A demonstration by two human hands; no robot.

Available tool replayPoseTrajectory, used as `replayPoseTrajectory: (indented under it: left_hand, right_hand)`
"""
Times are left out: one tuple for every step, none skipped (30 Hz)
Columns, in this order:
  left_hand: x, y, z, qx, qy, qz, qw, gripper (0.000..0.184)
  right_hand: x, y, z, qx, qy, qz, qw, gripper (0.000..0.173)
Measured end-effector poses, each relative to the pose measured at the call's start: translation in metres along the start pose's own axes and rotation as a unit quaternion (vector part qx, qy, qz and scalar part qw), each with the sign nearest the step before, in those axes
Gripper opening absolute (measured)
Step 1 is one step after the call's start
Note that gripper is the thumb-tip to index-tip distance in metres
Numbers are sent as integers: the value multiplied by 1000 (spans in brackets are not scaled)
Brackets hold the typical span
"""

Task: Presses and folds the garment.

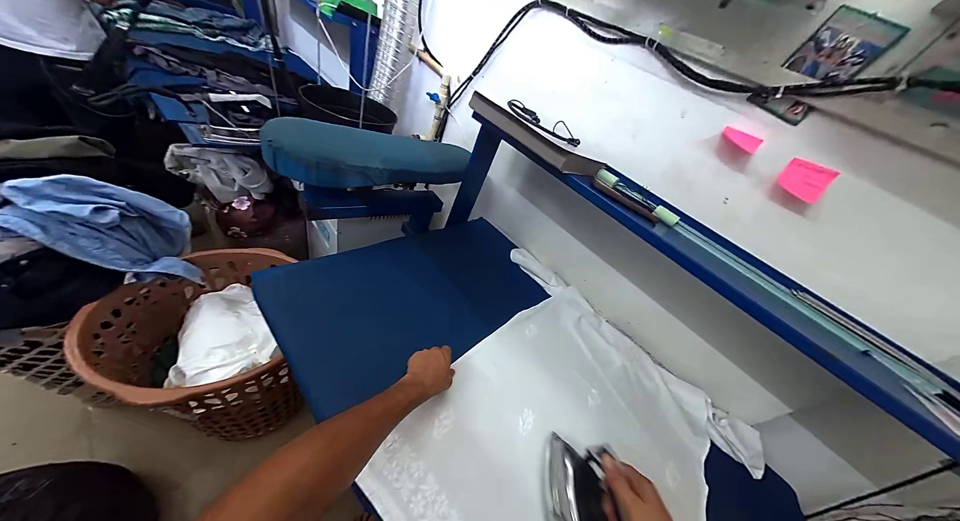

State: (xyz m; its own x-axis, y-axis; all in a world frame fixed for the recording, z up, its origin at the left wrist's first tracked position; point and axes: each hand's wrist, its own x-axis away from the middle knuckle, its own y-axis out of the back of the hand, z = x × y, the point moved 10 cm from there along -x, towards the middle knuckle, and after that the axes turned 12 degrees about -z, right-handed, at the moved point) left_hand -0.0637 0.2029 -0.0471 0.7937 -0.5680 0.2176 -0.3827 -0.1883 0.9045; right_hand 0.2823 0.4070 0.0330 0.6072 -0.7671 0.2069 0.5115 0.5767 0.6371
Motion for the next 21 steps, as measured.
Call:
replayPoseTrajectory:
  left_hand:
    - [-2,0,2,-1,9,13,1000,43]
    - [-4,0,4,0,15,26,1000,42]
    - [-5,0,8,4,19,35,999,41]
    - [-6,1,11,9,20,41,999,40]
    - [-6,3,13,14,17,41,999,39]
    - [-6,5,16,20,10,38,999,37]
    - [-4,6,19,22,-3,36,999,37]
    - [1,6,23,19,-17,36,999,39]
    - [9,7,29,12,-28,36,999,42]
    - [21,7,37,-1,-37,38,999,45]
    - [37,7,47,-14,-41,40,998,47]
    - [52,7,59,-21,-39,40,998,47]
    - [67,8,71,-25,-30,39,999,46]
    - [80,10,83,-22,-15,36,999,43]
    - [91,12,92,-13,3,37,999,40]
    - [100,15,99,1,18,37,999,38]
    - [106,18,104,14,30,33,999,36]
    - [109,21,107,22,39,31,999,35]
    - [110,22,109,20,43,32,998,33]
    - [110,23,110,16,45,33,998,33]
    - [109,23,111,12,47,32,998,32]
  right_hand:
    - [-16,-25,17,12,9,20,1000,53]
    - [-31,-47,32,22,19,41,999,53]
    - [-44,-67,46,30,28,61,997,52]
    - [-55,-83,60,38,36,78,996,51]
    - [-66,-97,74,45,44,87,994,51]
    - [-77,-108,89,56,53,87,993,51]
    - [-87,-116,102,74,63,78,992,52]
    - [-99,-122,114,95,71,65,991,53]
    - [-113,-128,125,112,77,54,989,53]
    - [-127,-134,133,124,79,48,988,54]
    - [-141,-140,138,129,77,43,988,55]
    - [-153,-145,143,128,75,34,988,57]
    - [-162,-148,148,120,69,30,990,58]
    - [-169,-151,153,107,60,31,992,59]
    - [-170,-153,157,88,52,37,994,59]
    - [-168,-155,158,65,44,46,996,58]
    - [-161,-158,158,48,36,61,996,57]
    - [-151,-162,157,35,33,80,996,56]
    - [-138,-167,156,29,36,102,994,55]
    - [-122,-173,155,29,44,129,990,54]
    - [-103,-179,155,34,54,158,985,52]
